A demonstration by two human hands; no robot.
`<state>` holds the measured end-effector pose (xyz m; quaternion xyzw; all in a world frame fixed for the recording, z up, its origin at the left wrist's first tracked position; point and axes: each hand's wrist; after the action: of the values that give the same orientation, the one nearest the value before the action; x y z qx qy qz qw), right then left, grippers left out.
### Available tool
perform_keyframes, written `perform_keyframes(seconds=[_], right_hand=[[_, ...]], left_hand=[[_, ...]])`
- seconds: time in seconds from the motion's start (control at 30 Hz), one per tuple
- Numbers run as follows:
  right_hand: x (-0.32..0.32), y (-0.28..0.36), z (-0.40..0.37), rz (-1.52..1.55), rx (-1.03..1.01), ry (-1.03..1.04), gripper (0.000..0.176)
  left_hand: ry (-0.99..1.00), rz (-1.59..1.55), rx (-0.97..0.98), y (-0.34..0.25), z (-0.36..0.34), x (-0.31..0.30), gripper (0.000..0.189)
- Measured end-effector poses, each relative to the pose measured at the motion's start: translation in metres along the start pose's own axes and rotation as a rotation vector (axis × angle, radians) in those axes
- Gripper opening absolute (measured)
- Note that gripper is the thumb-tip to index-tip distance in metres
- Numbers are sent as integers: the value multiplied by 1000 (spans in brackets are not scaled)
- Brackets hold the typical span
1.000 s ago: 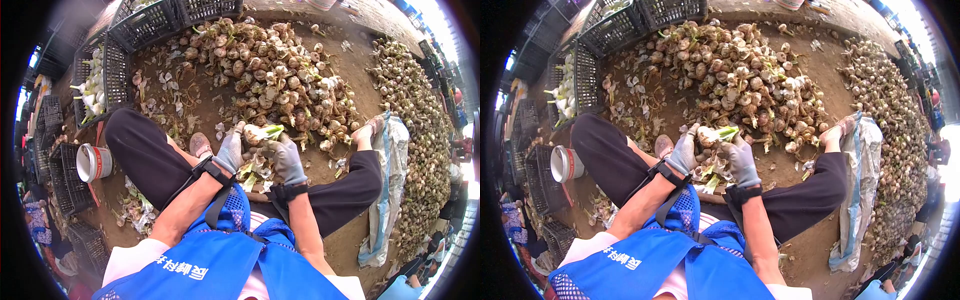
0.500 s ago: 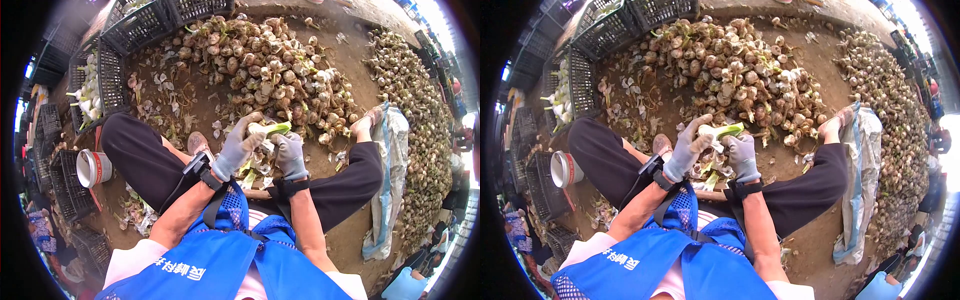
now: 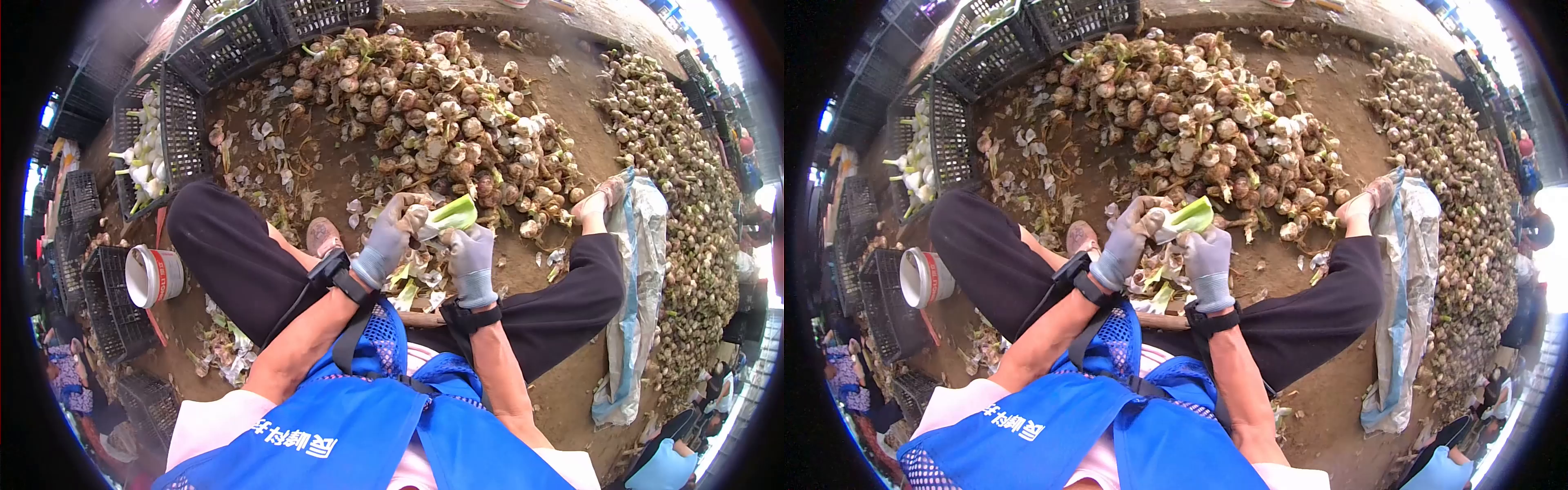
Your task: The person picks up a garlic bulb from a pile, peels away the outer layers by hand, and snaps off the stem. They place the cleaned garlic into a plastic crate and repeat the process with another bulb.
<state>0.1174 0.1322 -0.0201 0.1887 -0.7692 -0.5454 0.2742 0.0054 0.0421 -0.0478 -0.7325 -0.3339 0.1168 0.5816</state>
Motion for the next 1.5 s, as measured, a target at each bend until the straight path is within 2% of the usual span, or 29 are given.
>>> perform_keyframes(seconds=[0.03,0.07,0.1,0.2,0.27,0.3,0.37,0.4,0.43,0.5,0.53,0.57,0.6,0.63,0.7,0.73,0.77,0.83,0.87,0.9,0.97,1.1,1.2,1.23,1.3,1.37,1.43,1.47,1.5], right_hand=[[1,7,-3,39,49,-2,18],[-6,8,0,83,107,-19,17],[-8,15,-1,671,487,-21,16],[-19,2,1,458,358,85,15],[-21,-7,4,-16,-64,122,16],[-15,-2,3,-14,-66,120,16],[0,7,0,-41,174,99,16],[0,2,1,-212,145,199,19],[2,-13,1,-142,105,218,22],[8,6,0,-198,41,135,24],[1,9,10,-219,3,54,24],[-12,9,23,-240,-32,-31,24],[-29,-7,38,-191,-8,-98,24],[-42,-17,49,-464,-6,-90,17],[-63,-60,67,-970,-31,108,19],[-67,-81,73,-1196,97,221,23],[-50,-46,62,-1257,400,397,31],[-50,-48,45,-1303,136,420,41],[-37,-19,31,-1280,40,379,50],[-38,-18,26,-1058,-239,309,49],[-18,14,18,-694,-232,389,50],[-2,4,9,-721,-147,302,43],[2,16,2,-248,176,244,27],[1,12,2,-248,176,243,27],[4,5,0,-424,-41,251,24],[7,3,1,-433,-30,213,16],[8,0,5,-167,161,129,11],[12,-4,6,138,198,99,9],[5,-22,10,136,194,97,9]], left_hand=[[51,-33,-93,-7,-2,-2,24],[36,-457,-202,-10,0,0,25],[256,-730,-283,3,1,-16,28],[76,-639,-340,23,10,-15,31],[95,-399,-114,68,35,-32,33],[98,-395,-114,48,28,-25,33],[27,243,205,16,10,-7,34],[-184,431,215,31,12,-5,31],[-189,433,211,30,11,-7,31],[-231,-124,-74,13,9,-6,24],[-196,-378,-25,22,12,-7,24],[-196,-377,-25,11,6,-6,24],[-76,-469,-75,-9,-3,-5,23],[48,-561,-128,-19,-8,-5,23],[160,-615,-103,1,-3,-11,28],[178,-620,-63,5,-2,-12,29],[188,-623,-23,6,-3,-15,31],[46,-526,-1,-9,-7,-16,37],[42,-509,18,-15,-7,-15,37],[46,-492,34,-18,-6,-15,37],[64,-439,39,-14,-1,-17,35],[2,-341,62,-10,2,-9,25],[-109,-329,80,-8,0,-11,19],[-145,-276,100,-7,1,-11,18],[-126,-172,156,-17,-2,-4,16],[-80,77,240,-22,-6,4,20],[16,-14,251,-18,-7,-3,22],[15,-95,174,-17,-6,-6,23],[15,-179,100,-14,-5,-8,25]])
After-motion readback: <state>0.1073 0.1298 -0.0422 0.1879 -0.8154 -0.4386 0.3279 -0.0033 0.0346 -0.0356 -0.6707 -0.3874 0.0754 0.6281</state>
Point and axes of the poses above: each hand's wrist, its own z-axis towards the middle knuckle, its own x-axis out of the palm, y = z × x, and after that the axes turned 7 degrees about z, right-handed
